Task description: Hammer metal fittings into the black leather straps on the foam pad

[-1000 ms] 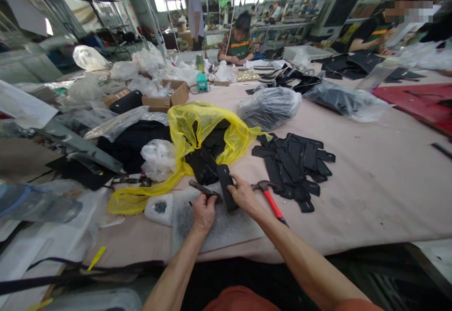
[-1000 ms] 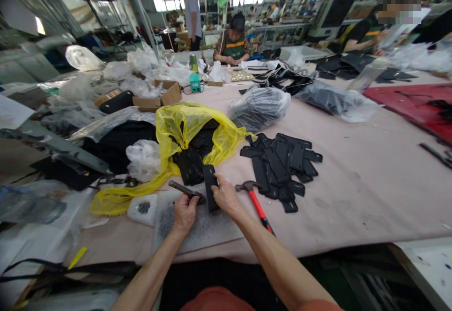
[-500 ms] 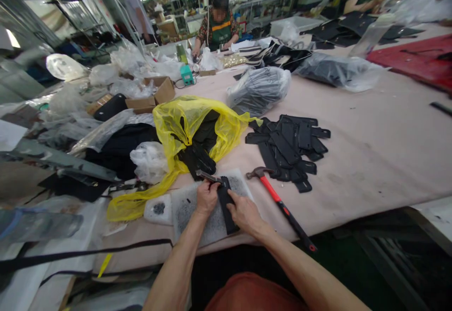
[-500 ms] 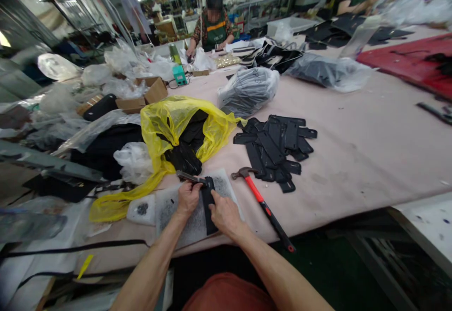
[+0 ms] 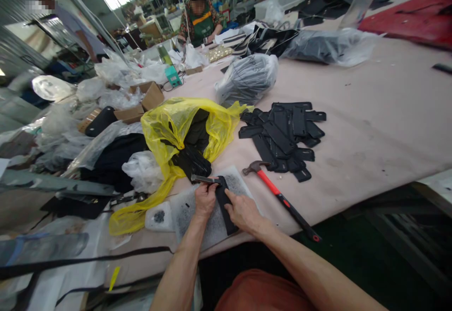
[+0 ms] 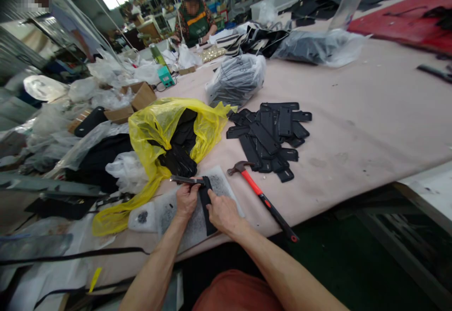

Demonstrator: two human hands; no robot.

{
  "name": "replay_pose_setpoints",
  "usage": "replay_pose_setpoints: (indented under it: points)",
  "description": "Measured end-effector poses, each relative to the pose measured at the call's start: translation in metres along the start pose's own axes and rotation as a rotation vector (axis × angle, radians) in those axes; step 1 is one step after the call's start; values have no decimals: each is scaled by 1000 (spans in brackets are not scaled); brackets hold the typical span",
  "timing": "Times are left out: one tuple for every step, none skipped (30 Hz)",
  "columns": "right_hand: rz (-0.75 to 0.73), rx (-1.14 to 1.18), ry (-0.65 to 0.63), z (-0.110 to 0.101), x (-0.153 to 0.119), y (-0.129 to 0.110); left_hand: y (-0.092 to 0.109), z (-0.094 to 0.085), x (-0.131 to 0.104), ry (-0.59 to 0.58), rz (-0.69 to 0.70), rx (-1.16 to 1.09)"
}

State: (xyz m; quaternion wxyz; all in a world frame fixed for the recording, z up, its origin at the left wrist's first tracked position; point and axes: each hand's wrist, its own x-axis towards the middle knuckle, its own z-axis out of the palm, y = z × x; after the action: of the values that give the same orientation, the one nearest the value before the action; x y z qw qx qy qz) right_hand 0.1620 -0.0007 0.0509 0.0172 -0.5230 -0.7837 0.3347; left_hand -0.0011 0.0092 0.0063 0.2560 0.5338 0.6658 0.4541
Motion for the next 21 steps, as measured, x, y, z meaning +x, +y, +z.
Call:
replay_pose_setpoints:
  points:
    - [0, -2, -3, 0, 0, 0, 0, 0, 0, 3, -3, -2]
    - [-1, -4, -4, 0, 0, 0, 1, 0, 0, 3, -6, -3]
    - [-2, -4, -5, 0, 0, 1, 1, 0, 0, 3, -7, -4]
    - [-5, -3, -5, 0, 0, 1, 1, 0, 0, 0, -7, -4]
    - [-9, -1, -5, 0, 0, 1, 1, 0, 0, -3, -6, -2]
    - [-13, 2, -4, 0, 0, 2, 2, 0, 0, -5, -4, 3]
    - [-14, 6, -2, 1, 0, 2, 2, 0, 0, -7, -4, 12]
    - [-14, 10, -1, 1, 0, 2, 2, 0, 0, -10, -5, 24]
    - [-14, 14, -4, 1, 0, 2, 2, -1, 0, -13, -4, 37]
    - [-12, 18, -10, 1, 0, 2, 2, -1, 0, -17, -2, 52]
    - [-10, 20, -16, 1, 1, 2, 2, -1, 0, -19, 3, 68]
    - [-8, 19, -21, 0, 1, 2, 2, 0, 0, -20, 10, 83]
    - [-9, 17, -24, 0, 1, 2, 1, 0, 0, -18, 19, 99]
    - [-10, 15, -27, -1, 1, 2, 1, 1, 0, -15, 29, 116]
    - [-10, 13, -29, -1, 1, 2, 1, 3, 0, -11, 42, 136]
    - [-12, 12, -31, -2, 1, 2, 1, 4, 0, -10, 58, 159]
    - [-14, 13, -34, -3, 1, 2, 1, 6, 1, -12, 77, 184]
    - [-19, 15, -37, -3, 1, 2, 1, 8, 1, -19, 99, 208]
    - [-25, 16, -37, -3, 1, 2, 1, 9, 1, -27, 121, 231]
    - [-34, 16, -35, -3, 0, 2, 1, 11, 1, -36, 141, 252]
    - [-44, 14, -36, -3, 0, 1, 0, 12, 2, -44, 158, 267]
